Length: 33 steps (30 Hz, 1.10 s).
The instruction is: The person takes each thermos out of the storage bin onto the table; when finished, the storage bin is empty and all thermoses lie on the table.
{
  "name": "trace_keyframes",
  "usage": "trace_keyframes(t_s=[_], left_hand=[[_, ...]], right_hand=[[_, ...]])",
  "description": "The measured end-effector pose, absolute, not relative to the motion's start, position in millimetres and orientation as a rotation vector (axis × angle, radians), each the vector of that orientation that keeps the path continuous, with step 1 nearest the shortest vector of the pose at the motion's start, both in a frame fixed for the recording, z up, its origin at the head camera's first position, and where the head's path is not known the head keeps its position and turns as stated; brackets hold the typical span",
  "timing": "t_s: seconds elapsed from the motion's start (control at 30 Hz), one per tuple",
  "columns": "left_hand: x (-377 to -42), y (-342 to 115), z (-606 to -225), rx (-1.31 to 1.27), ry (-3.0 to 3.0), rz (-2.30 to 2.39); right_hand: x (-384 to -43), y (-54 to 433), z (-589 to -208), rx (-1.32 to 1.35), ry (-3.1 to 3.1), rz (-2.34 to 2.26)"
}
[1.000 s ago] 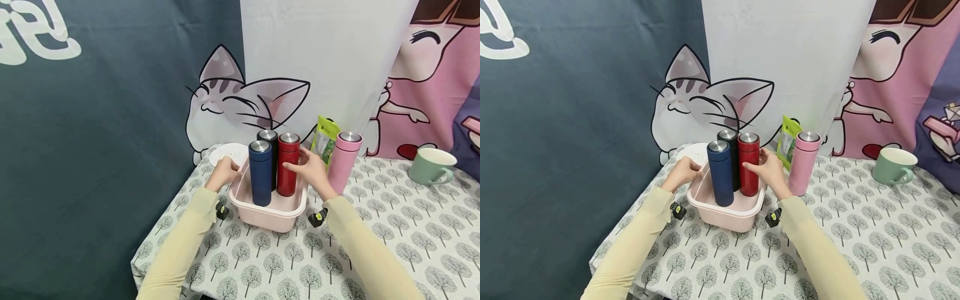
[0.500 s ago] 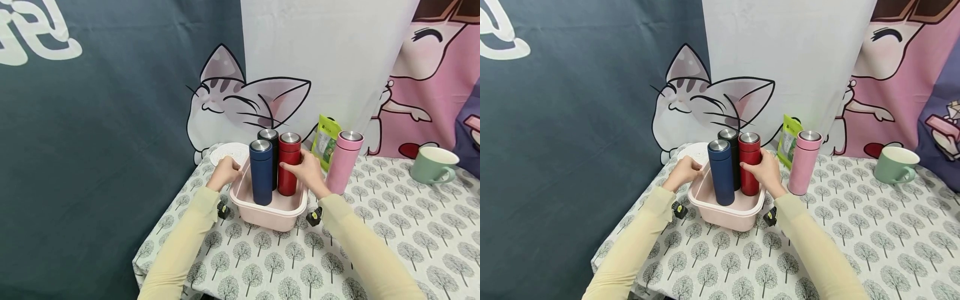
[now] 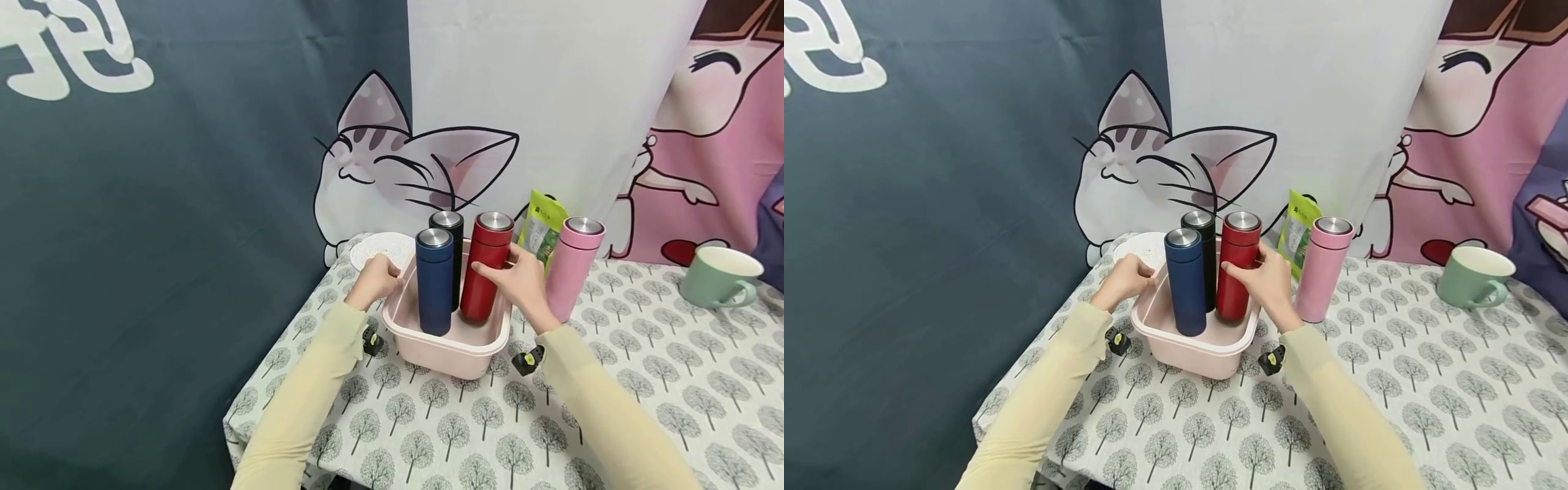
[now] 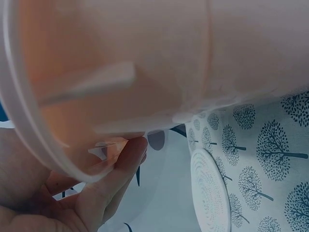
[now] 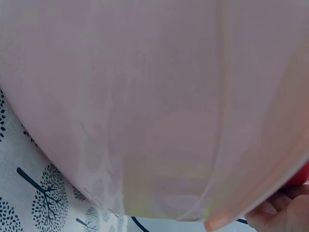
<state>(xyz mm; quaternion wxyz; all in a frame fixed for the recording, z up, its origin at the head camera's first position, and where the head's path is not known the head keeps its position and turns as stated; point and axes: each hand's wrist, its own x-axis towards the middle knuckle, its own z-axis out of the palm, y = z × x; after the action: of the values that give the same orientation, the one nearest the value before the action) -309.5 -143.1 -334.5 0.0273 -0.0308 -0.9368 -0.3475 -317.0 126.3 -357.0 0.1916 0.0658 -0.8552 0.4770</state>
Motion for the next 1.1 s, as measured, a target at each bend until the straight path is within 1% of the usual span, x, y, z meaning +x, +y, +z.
trace_keyframes(t_s=[0.37, 0.67, 1.1], left_hand=[[-309.9, -140.3, -335.4, -0.098, -2.902, -1.047], [-310.6, -140.6, -336.3, -0.090, -2.885, -1.068], [-309.7, -142.8, -335.2, -0.068, -2.885, -1.098]], right_hand=[[-305.4, 141.0, -343.1, 0.117, -2.343, 1.435], [-292.4, 142.2, -321.4, 0.165, -2.218, 1.528], [-265.9, 144.3, -294.3, 0.261, -2.082, 1.486]])
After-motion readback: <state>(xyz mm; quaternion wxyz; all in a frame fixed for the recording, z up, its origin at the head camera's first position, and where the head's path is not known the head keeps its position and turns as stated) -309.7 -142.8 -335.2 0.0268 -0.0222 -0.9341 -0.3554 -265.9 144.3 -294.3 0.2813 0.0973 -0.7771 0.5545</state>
